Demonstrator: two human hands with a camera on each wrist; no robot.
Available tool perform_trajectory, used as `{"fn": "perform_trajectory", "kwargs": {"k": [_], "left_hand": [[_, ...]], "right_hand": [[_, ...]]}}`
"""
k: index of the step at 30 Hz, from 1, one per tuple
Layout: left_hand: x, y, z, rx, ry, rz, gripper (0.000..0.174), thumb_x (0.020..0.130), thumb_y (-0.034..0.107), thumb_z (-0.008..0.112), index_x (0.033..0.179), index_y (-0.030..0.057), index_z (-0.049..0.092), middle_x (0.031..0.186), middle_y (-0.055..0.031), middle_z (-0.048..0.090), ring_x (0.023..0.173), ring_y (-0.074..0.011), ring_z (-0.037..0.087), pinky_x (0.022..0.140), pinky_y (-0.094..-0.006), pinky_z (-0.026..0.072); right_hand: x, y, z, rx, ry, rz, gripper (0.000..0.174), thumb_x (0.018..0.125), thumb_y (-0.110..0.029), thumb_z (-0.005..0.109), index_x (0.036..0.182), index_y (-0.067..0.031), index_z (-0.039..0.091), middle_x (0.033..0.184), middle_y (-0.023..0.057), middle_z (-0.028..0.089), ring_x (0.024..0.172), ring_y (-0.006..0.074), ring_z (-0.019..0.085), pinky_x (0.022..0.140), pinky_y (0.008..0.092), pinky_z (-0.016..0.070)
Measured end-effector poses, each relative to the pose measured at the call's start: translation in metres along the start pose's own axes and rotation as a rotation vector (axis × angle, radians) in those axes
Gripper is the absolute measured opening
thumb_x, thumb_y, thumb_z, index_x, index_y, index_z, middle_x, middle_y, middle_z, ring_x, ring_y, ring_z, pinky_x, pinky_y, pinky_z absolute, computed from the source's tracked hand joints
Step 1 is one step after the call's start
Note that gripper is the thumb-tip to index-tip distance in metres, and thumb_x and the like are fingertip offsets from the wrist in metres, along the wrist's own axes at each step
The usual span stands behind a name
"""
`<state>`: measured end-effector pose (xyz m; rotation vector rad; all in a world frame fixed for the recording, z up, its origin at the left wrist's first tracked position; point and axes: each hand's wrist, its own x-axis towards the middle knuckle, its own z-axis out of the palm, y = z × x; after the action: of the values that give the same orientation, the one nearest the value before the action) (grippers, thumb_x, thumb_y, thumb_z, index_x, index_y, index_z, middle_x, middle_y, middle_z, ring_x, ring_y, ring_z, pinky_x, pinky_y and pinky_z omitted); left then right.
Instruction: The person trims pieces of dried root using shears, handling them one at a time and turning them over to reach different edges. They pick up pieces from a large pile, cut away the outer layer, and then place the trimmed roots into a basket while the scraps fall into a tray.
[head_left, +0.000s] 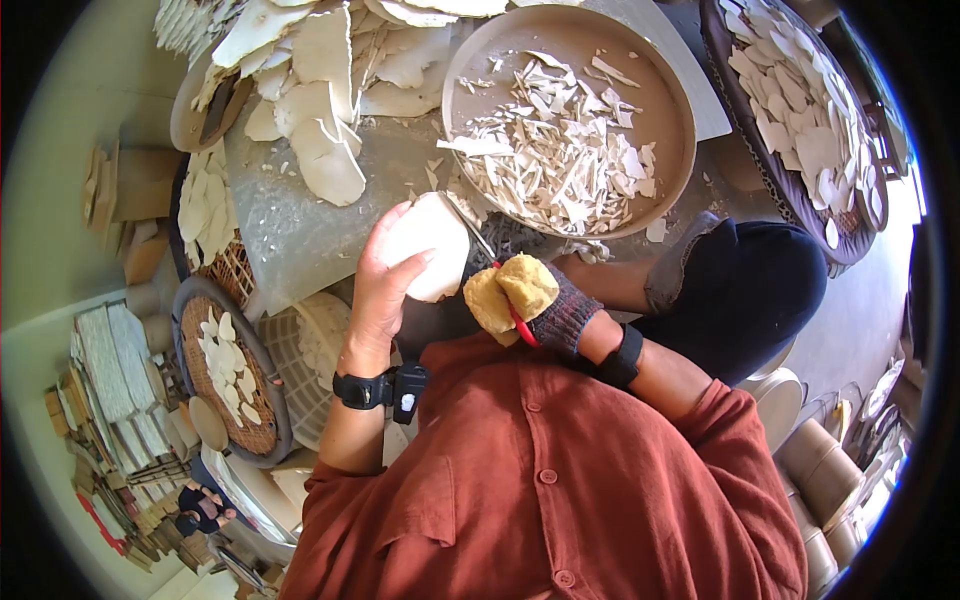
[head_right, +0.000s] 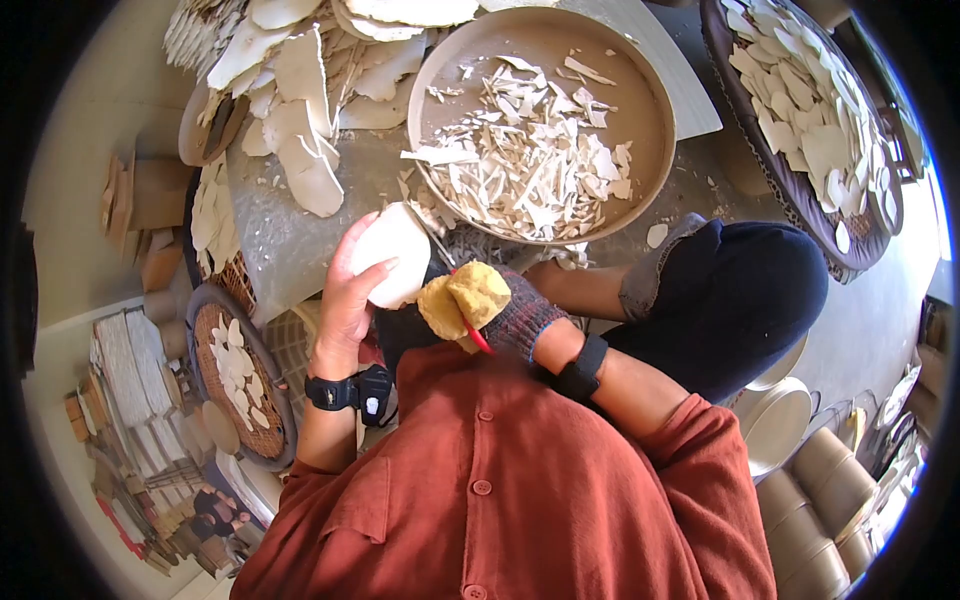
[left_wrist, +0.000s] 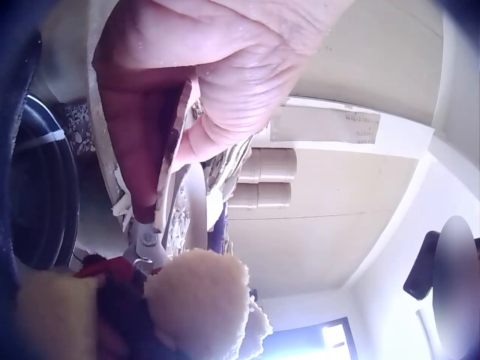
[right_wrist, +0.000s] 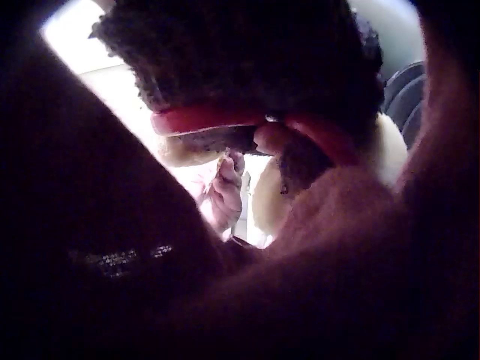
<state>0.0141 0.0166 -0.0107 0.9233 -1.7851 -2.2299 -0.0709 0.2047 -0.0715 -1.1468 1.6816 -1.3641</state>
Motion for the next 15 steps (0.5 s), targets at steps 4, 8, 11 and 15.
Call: {"fn": "perform_trajectory", "kwargs": {"k": [4,8,11,15], "left_hand": [[0.005,0.003,-0.006,0.018,-0.03,0.0,0.06,0.074,-0.001,0.064,0.129,0.0006,0.039,0.121,-0.0092,0.049,0.108,-0.0167,0.05,0.092,-0.0293,0.0433],[0.006,0.019,-0.005,0.086,-0.112,0.015,0.061,0.073,-0.001,0.064,0.129,0.0035,0.041,0.12,-0.0084,0.05,0.11,-0.0172,0.049,0.093,-0.0304,0.0426],[0.007,0.025,-0.005,0.195,-0.206,-0.002,0.065,0.074,-0.001,0.064,0.132,0.0049,0.037,0.117,-0.0093,0.053,0.106,-0.0168,0.052,0.092,-0.0303,0.0436],[0.003,0.02,0.003,0.029,-0.014,0.083,0.072,0.075,-0.003,0.063,0.137,0.0062,0.027,0.109,-0.0123,0.057,0.098,-0.0176,0.058,0.087,-0.03,0.0474]], "right_hand": [[-0.001,0.005,0.007,0.298,0.08,0.091,0.019,0.089,-0.016,0.049,0.092,-0.0024,0.062,0.088,0.013,0.064,0.083,0.0264,0.061,0.072,0.0341,0.0478],[0.005,0.006,0.005,0.057,0.193,-0.161,0.013,0.079,-0.012,0.06,0.089,-0.0042,0.062,0.083,0.0128,0.063,0.078,0.0303,0.059,0.067,0.036,0.0463],[0.009,0.013,0.006,-0.24,0.265,-0.357,0.017,0.068,-0.01,0.067,0.084,-0.0052,0.063,0.076,0.0124,0.062,0.071,0.0322,0.058,0.061,0.0378,0.0446],[0.004,0.027,0.005,-0.017,0.209,-0.231,0.013,0.078,-0.011,0.061,0.087,-0.0029,0.064,0.08,0.0126,0.064,0.074,0.029,0.061,0.064,0.0369,0.0466]]}}
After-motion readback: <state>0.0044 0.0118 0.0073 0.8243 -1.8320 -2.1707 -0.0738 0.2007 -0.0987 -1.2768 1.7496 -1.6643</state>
